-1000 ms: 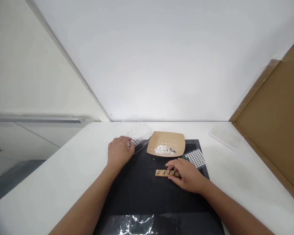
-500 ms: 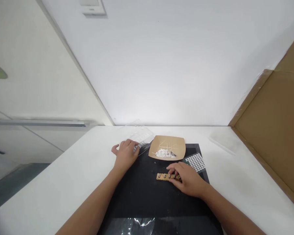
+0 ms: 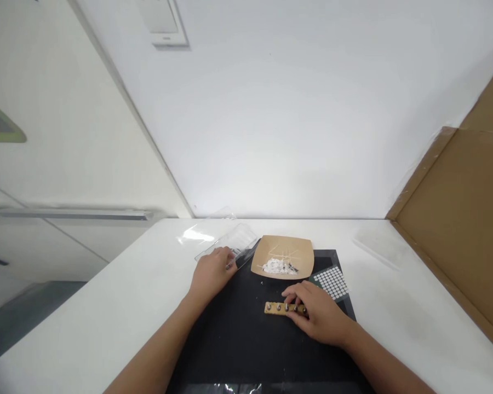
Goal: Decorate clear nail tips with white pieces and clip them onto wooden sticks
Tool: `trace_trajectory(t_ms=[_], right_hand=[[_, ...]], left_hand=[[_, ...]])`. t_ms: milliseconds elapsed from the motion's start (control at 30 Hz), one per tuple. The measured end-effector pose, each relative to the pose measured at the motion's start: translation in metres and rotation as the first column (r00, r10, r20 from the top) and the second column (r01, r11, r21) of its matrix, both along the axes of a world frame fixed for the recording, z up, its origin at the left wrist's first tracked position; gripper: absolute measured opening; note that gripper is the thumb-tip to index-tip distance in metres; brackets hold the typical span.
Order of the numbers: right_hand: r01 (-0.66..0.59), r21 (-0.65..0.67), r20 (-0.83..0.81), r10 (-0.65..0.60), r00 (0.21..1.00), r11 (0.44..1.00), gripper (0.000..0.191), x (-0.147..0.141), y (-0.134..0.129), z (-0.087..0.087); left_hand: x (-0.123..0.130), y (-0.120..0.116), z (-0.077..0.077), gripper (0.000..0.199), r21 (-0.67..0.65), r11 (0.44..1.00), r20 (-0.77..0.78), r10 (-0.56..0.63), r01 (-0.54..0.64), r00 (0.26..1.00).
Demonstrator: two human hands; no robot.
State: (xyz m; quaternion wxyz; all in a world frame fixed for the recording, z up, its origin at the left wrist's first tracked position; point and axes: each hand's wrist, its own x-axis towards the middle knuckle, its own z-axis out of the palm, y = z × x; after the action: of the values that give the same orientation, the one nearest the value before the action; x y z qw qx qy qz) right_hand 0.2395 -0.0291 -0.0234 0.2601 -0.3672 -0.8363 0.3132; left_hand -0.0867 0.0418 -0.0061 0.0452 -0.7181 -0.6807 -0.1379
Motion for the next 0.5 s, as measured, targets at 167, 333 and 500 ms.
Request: trace_trajectory(t_ms=[167, 333, 500], right_hand=[[0.004, -0.022, 0.01, -0.003, 1.0, 1.0, 0.035, -0.001, 0.0, 0.001], [0.001, -0.033, 0.024, 0.0, 1.0, 0.999, 0.033, 0.0, 0.0, 0.003], [-0.021, 0.004, 0.07, 0.021, 0.997, 1.0, 0.03, -0.001, 0.001, 0.004]], left_hand=[[0.003, -0.006, 0.005, 0.014, -0.02, 0.999, 0.012, -0.032, 0.032, 0.999], [0.004, -0.01, 0.016, 0.043, 0.024, 1.0, -0.032, -0.002, 0.002, 0.999], [-0.004, -0.008, 0.02, 0.044, 0.088, 0.994, -0.063, 0.074, -0.069, 0.995]])
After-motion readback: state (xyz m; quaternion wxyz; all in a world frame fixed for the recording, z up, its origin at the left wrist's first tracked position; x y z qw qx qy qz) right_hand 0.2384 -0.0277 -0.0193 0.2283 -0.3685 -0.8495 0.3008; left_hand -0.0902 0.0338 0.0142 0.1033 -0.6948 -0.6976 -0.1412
